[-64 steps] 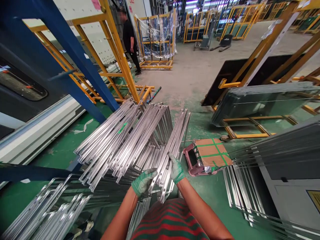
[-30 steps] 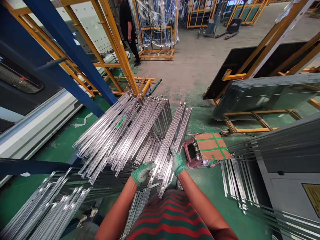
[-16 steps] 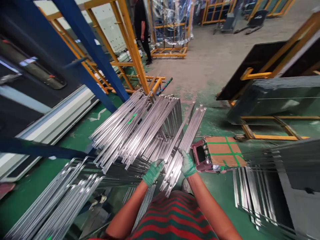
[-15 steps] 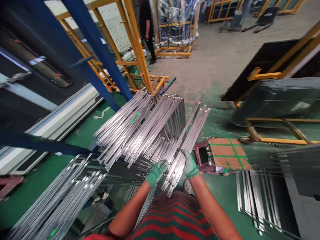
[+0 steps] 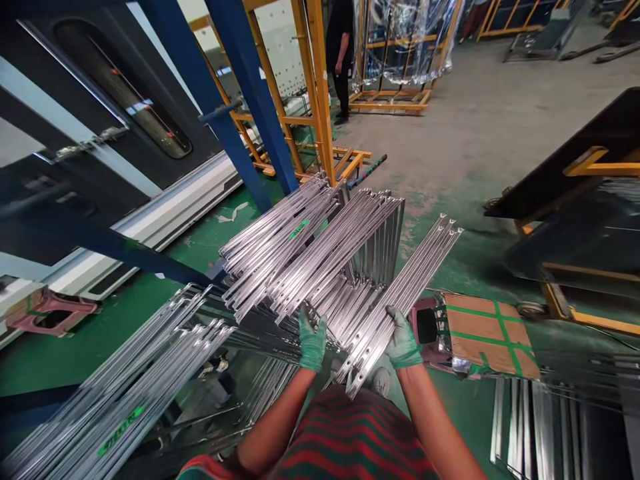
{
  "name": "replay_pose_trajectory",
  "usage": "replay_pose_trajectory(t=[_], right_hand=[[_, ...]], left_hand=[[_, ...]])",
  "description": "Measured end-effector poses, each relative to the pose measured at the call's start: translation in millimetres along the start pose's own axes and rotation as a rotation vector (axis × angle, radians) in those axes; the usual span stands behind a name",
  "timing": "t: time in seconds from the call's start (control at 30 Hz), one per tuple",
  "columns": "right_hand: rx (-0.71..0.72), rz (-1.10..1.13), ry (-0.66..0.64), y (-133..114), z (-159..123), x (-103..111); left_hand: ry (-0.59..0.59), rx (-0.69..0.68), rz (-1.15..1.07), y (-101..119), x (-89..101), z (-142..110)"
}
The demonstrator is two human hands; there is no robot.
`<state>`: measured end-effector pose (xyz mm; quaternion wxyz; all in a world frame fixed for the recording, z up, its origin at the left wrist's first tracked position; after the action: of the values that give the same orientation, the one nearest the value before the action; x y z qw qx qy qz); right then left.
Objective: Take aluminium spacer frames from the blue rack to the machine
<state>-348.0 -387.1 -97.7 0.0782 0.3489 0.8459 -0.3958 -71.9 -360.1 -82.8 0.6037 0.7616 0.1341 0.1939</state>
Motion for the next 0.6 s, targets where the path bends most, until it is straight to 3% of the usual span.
replay_pose_trajectory(t=[0.1,0.2,0.33,0.4,0.5,0.6], right_hand=[[-0.068,-0.004,0.026,1.3,-5.9,-3.0],[-0.074,-0.007,0.012,-1.8,-10.2,-7.4],[-0.085,0.001,-0.087,-1.1,-10.8,-11.7],[-0.070,-0.013,-0.114,-0.8,-7.7,-7.8],[-0.014,-0.018,-0.060,-2.2,1.4,7.4],[0.023,0.002,0.026,-2.3,9.9,20.6]], left_hand=[[-0.030,0.034,0.037,-2.6,-6.1,7.6],[-0.153,0.014,0.031,0.4,-17.6,1.4],[-0.569,-0.038,-0.088,9.3,-51.1,-39.3],[-0.690,-0.039,-0.087,9.9,-58.4,-58.2],[-0.683,-0.040,-0.074,8.3,-55.6,-64.3],[-0.409,-0.020,-0.125,4.1,-28.1,-47.3]])
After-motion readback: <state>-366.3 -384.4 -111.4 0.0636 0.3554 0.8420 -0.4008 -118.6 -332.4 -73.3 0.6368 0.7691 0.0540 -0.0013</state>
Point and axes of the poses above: each hand's wrist, its own z-axis towards the middle knuckle, its own x-axis out of the back of the hand, y = z × x, the point moved 10 cm from there along z, towards the middle knuckle, and after that the axes turned 13 degrees about -z, right-handed, at the moved point
